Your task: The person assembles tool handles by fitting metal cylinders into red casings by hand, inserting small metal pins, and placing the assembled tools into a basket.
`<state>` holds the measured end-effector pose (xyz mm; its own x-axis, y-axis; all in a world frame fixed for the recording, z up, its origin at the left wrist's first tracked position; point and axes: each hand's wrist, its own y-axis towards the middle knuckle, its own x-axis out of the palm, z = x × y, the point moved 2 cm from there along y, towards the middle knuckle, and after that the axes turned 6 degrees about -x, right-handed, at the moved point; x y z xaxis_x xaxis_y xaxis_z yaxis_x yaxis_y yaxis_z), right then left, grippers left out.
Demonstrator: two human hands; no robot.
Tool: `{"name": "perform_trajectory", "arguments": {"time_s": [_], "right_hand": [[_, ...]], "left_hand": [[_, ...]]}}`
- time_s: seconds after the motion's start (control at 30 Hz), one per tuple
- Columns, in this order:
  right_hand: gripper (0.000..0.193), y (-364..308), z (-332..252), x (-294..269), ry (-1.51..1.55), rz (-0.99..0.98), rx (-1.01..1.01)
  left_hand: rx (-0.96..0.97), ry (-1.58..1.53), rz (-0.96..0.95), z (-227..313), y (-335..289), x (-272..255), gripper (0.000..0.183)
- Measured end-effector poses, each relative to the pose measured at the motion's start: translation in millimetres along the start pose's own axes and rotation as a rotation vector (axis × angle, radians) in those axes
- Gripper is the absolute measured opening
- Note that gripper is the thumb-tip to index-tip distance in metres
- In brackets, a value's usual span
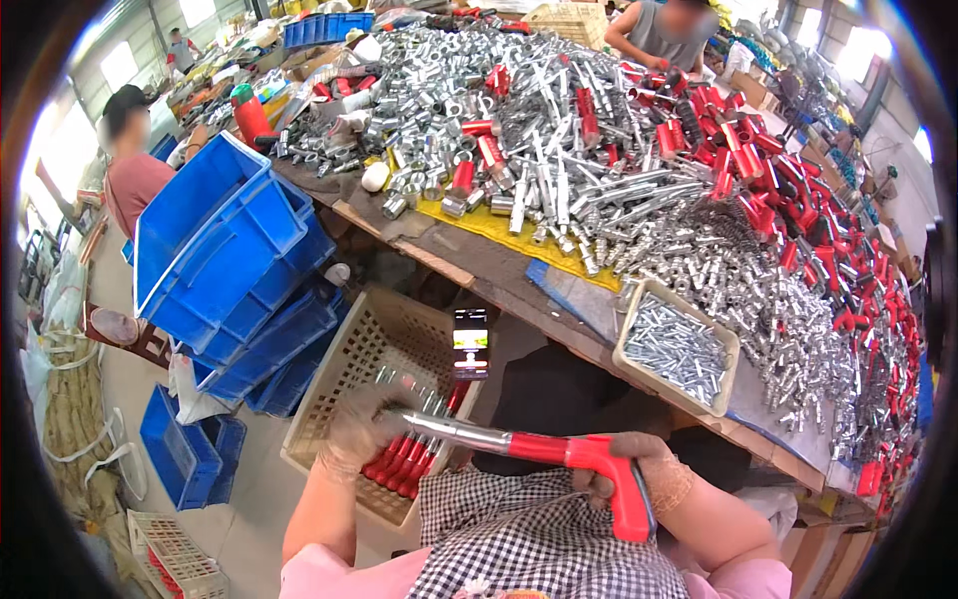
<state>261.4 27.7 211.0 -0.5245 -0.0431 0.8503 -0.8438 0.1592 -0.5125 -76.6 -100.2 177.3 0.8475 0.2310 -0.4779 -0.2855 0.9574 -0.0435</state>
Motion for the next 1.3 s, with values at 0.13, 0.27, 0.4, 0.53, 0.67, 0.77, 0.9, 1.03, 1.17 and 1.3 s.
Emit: {"name": "perform_trajectory", "arguments": {"time_s": [0.13, 0.27, 0.4, 0.53, 0.67, 0.77, 0.9, 1.03, 1.17, 1.3], "right_hand": [[0.063, 68, 23, 3, -0.102, -0.007, 0.114], [0.074, 92, 30, 43, -0.18, -0.268, 0.029], [0.074, 70, 12, -7, -0.612, -0.15, -0.1], [0.07, 60, -2, -62, -0.601, 0.274, -0.172], [0.065, 38, -18, -88, -0.411, 0.495, -0.438], [0.063, 46, -19, -93, -0.403, 0.561, -0.405], [0.056, 33, -25, -119, -0.392, 0.724, -0.458], [0.042, 37, -26, -95, -0.483, 0.762, -0.333], [0.043, 28, -20, -151, -1.199, 0.594, -0.247], [0.043, 31, -19, -135, -1.234, 0.634, -0.223]], "left_hand": [[0.065, 0.384, -0.026, -28, -26, 42, 0.034], [-0.447, -0.307, 0.221, -233, -75, 101, 0.038], [-0.679, 0.163, 0.369, -281, -68, 102, 0.04], [-0.743, 0.238, 0.173, -379, -47, 119, 0.051], [-0.878, 0.331, -0.076, -393, 10, 164, 0.053], [-0.785, 0.6, -0.14, -450, -18, 170, 0.054], [-0.773, 0.578, -0.384, -454, 20, 207, 0.046], [-0.464, 0.868, -0.693, -512, 12, 226, 0.033], [-0.501, 0.554, -0.347, -544, 67, 274, 0.032], [-0.436, 0.394, 0.054, -492, 105, 276, 0.03]]}}
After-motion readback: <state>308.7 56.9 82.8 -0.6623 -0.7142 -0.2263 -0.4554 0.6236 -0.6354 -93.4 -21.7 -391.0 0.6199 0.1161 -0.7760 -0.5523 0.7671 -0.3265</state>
